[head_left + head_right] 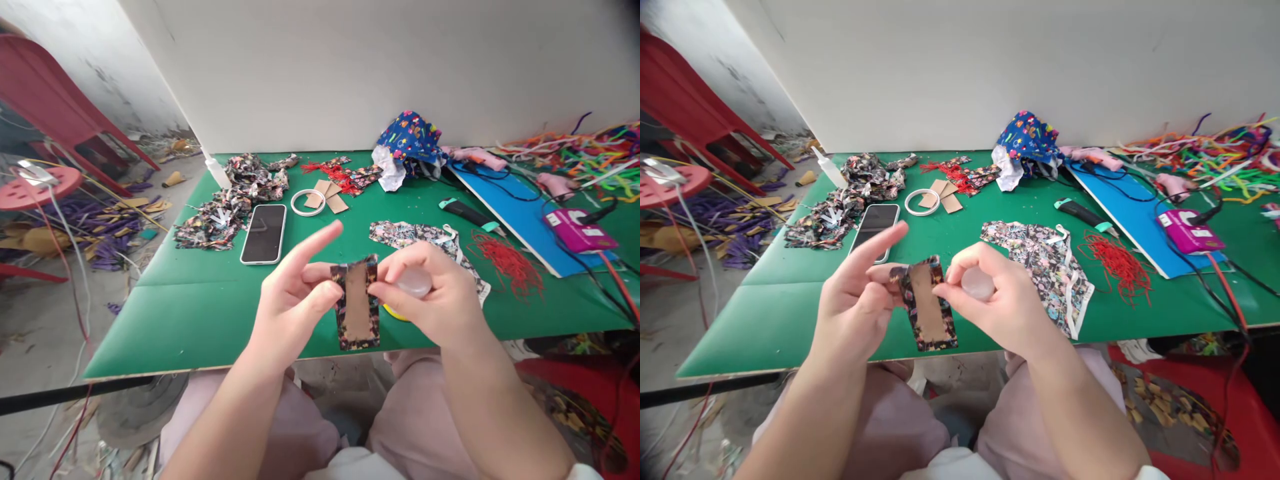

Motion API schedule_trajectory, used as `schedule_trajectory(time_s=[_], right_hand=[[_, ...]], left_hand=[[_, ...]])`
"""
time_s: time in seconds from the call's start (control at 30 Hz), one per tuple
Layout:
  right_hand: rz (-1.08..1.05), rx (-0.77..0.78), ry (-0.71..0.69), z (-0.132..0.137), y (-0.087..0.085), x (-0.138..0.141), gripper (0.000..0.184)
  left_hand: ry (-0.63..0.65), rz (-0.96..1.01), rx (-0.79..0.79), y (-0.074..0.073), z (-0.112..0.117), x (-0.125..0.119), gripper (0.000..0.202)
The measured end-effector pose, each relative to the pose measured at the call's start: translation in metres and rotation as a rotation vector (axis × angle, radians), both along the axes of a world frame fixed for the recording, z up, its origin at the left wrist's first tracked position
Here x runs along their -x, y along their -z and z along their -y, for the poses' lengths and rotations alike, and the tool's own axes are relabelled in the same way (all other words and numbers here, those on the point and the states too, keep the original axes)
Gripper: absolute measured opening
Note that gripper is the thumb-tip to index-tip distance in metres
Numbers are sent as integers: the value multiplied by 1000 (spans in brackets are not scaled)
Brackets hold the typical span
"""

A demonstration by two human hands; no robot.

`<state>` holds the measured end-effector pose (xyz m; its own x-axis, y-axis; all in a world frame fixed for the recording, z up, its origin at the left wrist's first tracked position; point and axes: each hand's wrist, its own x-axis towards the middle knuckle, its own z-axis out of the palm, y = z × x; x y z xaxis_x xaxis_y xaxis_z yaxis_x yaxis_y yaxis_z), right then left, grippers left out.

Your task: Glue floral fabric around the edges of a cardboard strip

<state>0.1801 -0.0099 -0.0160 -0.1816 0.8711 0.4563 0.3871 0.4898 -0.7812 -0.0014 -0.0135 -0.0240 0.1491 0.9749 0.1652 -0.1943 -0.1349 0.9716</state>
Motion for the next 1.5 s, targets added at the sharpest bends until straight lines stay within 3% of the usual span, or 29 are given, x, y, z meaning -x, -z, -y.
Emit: schedule_trajectory(time_s=[0.07, 0.1, 0.23, 0.3, 0.43, 0.6, 0.7, 0.93, 1.13, 1.23, 1.4, 1.5], right_hand=[[-60, 36, 69, -4, 1, 2, 16], [-92, 63, 84, -7, 2, 3, 16], [-385, 233, 31, -24, 12, -1, 23], [-588, 314, 19, -33, 16, -8, 28], [-741, 398, -7, -41, 18, -20, 34], [-703, 352, -33, -42, 19, -22, 32], [-756, 317, 20, -46, 26, -24, 35], [-741, 299, -58, -52, 35, -34, 34], [-709, 301, -40, -51, 30, -30, 29], [-698, 325, 15, -51, 27, -31, 25], [-711, 246, 126, -41, 16, -28, 63], [-591, 163, 152, -34, 11, -22, 54]], left_hand=[[102, 62, 82, 4, -2, -3, 71], [141, 62, 136, 6, -3, -6, 71], [136, 65, 311, 12, -10, -15, 36], [84, 93, 371, 14, -15, -16, 35], [98, 50, 488, 21, -23, -18, 32], [229, 71, 561, 33, -21, -29, 22], [250, 62, 601, 35, -19, -34, 22], [291, 22, 576, 36, -16, -36, 33], [219, -113, 461, 35, -13, -37, 62], [206, -154, 430, 36, -13, -36, 63], [235, -216, 443, 42, -12, -38, 58], [290, -268, 493, 44, -10, -42, 52]])
